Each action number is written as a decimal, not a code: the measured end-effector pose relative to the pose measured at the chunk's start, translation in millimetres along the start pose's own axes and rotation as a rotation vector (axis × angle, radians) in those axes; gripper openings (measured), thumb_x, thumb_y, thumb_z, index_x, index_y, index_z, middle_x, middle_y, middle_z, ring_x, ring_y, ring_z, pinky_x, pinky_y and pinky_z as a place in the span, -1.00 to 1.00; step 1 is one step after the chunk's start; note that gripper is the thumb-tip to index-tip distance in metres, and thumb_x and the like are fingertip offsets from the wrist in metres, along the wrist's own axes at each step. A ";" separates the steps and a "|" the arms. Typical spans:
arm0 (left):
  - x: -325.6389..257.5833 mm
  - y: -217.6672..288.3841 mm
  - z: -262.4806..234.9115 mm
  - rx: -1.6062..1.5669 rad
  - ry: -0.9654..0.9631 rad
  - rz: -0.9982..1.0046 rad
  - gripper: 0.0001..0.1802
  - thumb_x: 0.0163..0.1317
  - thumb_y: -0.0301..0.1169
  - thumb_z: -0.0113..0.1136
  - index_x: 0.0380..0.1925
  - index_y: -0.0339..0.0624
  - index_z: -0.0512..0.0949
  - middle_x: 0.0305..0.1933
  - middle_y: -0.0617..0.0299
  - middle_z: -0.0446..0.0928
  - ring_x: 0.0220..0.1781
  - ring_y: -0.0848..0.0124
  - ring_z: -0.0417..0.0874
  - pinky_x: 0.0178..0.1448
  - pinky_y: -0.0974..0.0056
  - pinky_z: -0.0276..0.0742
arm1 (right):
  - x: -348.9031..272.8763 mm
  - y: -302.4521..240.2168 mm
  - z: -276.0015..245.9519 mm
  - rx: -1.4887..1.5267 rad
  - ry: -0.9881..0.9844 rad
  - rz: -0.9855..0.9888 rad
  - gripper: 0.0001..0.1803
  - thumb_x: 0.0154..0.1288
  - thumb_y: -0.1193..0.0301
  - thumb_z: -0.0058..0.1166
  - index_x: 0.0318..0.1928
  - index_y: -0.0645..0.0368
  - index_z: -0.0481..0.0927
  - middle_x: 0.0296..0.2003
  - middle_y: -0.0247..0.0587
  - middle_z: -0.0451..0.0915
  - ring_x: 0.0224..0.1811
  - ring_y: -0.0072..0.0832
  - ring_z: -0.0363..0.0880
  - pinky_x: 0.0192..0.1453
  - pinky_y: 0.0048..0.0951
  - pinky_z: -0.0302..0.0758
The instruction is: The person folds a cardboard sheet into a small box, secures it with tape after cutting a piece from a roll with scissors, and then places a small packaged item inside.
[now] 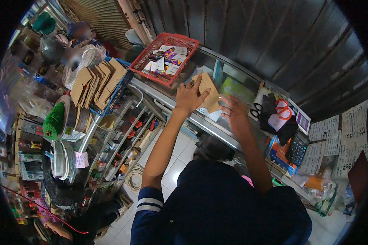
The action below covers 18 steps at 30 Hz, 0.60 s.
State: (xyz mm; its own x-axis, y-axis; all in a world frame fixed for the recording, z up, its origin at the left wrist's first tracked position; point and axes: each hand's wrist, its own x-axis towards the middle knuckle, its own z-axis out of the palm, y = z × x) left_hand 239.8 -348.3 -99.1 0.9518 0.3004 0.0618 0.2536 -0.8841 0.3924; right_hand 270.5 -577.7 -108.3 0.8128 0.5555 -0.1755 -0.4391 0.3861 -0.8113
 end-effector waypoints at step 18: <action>-0.3 -2.4 2.2 0.038 0.024 0.021 -0.07 0.29 0.39 -0.08 0.57 0.26 0.13 0.19 -0.22 0.53 0.16 -0.21 0.48 0.27 -0.17 0.37 | -14.6 3.3 26.8 0.130 -0.117 0.102 -0.20 0.45 0.07 0.01 0.53 0.19 0.10 0.50 0.02 0.22 0.33 -0.13 0.43 0.37 -0.13 0.27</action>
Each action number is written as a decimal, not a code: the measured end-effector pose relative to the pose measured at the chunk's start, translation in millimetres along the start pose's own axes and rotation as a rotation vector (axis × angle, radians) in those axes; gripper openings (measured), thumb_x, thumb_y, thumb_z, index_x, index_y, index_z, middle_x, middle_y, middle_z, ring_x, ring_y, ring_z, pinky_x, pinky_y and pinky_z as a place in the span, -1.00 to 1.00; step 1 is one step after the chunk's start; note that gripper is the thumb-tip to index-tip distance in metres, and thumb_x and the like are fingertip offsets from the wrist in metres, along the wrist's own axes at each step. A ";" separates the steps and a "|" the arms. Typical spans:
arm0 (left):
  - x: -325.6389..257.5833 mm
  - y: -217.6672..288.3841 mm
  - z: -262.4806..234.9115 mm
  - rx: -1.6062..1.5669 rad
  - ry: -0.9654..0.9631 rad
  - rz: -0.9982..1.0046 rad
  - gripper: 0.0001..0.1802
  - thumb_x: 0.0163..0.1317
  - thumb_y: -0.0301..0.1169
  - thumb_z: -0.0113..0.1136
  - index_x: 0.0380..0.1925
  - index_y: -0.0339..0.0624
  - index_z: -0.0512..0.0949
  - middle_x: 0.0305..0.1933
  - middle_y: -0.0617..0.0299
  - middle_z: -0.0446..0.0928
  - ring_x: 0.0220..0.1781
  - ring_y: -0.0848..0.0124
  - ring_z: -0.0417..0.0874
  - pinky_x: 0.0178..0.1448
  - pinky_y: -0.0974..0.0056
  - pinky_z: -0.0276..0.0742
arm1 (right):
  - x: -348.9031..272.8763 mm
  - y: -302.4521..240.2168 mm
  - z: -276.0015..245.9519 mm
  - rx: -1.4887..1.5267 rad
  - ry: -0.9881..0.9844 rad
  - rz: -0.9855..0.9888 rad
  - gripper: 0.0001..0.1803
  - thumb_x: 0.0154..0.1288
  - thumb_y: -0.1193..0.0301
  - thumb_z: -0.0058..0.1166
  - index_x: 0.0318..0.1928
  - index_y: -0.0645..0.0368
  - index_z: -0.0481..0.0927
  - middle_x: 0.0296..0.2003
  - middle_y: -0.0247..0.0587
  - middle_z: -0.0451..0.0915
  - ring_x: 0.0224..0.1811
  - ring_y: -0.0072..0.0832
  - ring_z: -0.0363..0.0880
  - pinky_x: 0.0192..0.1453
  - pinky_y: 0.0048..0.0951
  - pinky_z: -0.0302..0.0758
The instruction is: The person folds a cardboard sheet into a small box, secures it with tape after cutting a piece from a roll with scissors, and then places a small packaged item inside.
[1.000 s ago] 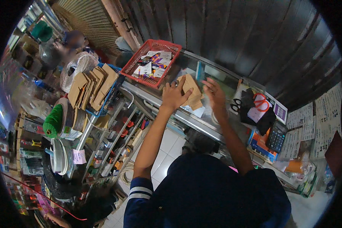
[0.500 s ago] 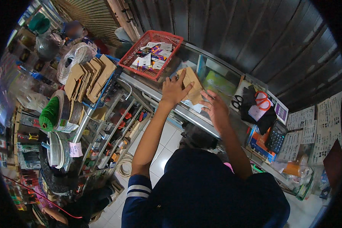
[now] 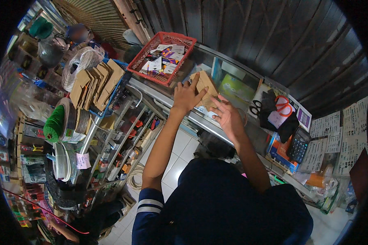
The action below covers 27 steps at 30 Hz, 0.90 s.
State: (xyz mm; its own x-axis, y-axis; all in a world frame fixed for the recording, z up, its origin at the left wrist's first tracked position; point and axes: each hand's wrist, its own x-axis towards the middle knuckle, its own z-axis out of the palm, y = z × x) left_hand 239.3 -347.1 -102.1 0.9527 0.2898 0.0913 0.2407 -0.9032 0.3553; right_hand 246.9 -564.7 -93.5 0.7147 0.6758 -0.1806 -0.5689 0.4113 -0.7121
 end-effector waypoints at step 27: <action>-0.8 0.2 -0.8 0.019 0.002 0.002 -0.07 0.31 0.38 -0.11 0.59 0.24 0.09 0.20 -0.23 0.53 0.18 -0.17 0.47 0.29 -0.16 0.34 | -9.1 1.6 14.2 -0.047 0.057 -0.011 -0.11 0.36 0.04 0.05 0.54 0.19 0.05 0.54 -0.01 0.16 0.36 -0.11 0.40 0.40 -0.13 0.19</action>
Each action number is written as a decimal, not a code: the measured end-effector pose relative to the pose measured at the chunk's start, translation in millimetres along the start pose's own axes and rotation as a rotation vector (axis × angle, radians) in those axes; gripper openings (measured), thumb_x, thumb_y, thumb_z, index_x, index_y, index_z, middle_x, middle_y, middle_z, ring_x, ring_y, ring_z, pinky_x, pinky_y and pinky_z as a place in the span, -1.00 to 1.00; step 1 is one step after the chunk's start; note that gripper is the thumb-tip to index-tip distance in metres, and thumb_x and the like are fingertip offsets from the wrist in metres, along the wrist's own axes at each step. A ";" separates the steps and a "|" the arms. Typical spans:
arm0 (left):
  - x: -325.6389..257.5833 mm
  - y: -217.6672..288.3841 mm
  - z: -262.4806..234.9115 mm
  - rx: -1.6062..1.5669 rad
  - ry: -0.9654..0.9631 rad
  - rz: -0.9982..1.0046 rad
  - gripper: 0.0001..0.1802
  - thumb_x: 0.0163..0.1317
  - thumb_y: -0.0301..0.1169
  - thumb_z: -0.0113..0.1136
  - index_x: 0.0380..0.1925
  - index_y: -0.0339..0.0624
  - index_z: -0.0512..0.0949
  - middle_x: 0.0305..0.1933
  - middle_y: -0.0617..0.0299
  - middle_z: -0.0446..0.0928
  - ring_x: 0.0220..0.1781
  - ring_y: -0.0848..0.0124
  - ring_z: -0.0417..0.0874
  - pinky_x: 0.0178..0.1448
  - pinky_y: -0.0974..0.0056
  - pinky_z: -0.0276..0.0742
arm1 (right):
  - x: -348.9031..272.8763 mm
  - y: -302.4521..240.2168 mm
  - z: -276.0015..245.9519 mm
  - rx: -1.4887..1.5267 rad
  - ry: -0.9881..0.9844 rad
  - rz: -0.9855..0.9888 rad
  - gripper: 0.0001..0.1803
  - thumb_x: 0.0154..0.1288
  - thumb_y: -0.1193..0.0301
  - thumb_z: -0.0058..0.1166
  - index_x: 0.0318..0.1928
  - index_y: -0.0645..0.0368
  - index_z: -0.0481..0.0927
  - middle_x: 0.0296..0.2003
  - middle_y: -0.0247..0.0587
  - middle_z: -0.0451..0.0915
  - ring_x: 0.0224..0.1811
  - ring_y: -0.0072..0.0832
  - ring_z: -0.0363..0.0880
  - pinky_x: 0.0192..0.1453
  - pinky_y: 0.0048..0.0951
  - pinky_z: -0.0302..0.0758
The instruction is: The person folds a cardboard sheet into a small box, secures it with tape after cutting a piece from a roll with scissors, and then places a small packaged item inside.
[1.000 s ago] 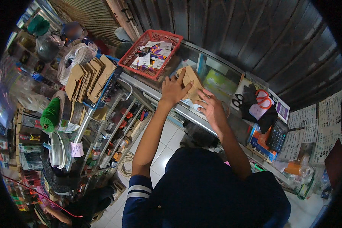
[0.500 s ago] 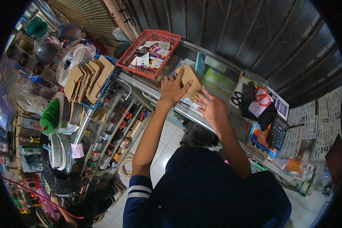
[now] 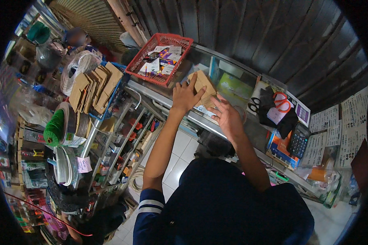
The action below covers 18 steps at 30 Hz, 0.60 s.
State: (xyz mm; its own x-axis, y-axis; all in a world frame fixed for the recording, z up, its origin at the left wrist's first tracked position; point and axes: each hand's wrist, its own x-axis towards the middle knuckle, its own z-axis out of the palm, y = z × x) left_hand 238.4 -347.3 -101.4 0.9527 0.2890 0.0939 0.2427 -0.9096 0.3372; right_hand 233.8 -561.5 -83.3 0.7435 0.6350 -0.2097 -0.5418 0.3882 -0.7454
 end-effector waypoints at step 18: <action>-4.0 5.5 0.5 0.003 0.069 -0.002 -0.10 0.32 0.35 -0.08 0.56 0.20 0.16 0.19 -0.22 0.54 0.18 -0.13 0.47 0.29 -0.13 0.32 | 29.3 17.4 -1.1 -0.064 0.244 -0.190 -0.42 0.45 0.34 0.19 0.36 0.35 0.38 0.11 -0.04 0.62 0.04 -0.34 0.66 0.13 -0.36 0.53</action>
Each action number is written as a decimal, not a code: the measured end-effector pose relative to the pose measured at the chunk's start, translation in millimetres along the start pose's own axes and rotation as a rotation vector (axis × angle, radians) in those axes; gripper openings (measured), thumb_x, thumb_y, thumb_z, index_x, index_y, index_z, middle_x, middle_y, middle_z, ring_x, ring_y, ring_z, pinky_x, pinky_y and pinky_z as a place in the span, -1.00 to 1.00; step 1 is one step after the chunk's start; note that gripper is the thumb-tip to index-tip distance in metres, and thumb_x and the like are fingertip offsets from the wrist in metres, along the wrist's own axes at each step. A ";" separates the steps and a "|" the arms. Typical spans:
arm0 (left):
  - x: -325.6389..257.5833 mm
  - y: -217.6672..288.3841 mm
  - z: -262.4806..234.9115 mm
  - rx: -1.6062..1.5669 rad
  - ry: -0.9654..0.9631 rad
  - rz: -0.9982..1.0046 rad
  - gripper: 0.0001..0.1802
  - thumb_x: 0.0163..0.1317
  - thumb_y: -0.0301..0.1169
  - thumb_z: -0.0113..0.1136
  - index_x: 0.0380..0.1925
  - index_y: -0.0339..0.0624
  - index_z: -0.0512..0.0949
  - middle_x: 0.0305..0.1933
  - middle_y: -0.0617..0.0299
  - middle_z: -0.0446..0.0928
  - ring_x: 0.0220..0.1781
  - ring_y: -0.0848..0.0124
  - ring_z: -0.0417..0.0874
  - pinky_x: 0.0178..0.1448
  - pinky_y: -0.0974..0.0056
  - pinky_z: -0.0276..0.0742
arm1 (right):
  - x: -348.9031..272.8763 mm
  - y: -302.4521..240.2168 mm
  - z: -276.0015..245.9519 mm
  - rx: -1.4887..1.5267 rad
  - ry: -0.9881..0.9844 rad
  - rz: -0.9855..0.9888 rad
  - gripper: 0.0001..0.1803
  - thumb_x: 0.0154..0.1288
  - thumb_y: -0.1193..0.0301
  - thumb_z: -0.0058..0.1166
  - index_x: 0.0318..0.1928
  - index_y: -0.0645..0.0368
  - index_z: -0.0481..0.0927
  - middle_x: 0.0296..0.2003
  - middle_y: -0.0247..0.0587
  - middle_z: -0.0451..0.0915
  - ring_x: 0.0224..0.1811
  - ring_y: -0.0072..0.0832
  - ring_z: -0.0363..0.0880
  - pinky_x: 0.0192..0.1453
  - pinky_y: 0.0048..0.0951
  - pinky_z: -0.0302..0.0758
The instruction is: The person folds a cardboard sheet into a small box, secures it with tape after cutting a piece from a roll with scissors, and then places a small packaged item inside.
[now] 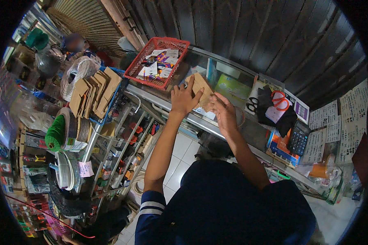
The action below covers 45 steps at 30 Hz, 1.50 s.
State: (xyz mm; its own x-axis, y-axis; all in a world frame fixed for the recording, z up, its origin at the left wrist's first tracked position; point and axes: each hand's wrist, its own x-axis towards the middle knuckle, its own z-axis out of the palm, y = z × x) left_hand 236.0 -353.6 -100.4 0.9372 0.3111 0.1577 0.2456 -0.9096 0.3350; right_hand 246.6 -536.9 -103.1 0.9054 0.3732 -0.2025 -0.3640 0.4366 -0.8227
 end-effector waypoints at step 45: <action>-11.3 19.3 5.7 -0.628 0.168 0.183 -0.79 0.53 -0.35 0.04 -0.12 -0.32 0.46 -0.05 -0.11 0.66 0.28 -0.14 0.57 0.44 -0.07 0.30 | 21.1 4.2 8.2 -0.368 -0.100 -0.306 -0.57 0.49 0.35 0.14 0.27 0.28 0.52 0.01 -0.11 0.71 0.06 -0.47 0.66 0.17 -0.43 0.52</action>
State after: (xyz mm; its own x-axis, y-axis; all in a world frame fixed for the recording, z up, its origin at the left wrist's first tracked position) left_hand 231.6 -376.2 -100.9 0.8863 0.2517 0.3887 -0.1520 -0.6346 0.7577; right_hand 262.4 -520.5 -106.5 0.9267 0.3576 0.1152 0.0335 0.2266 -0.9734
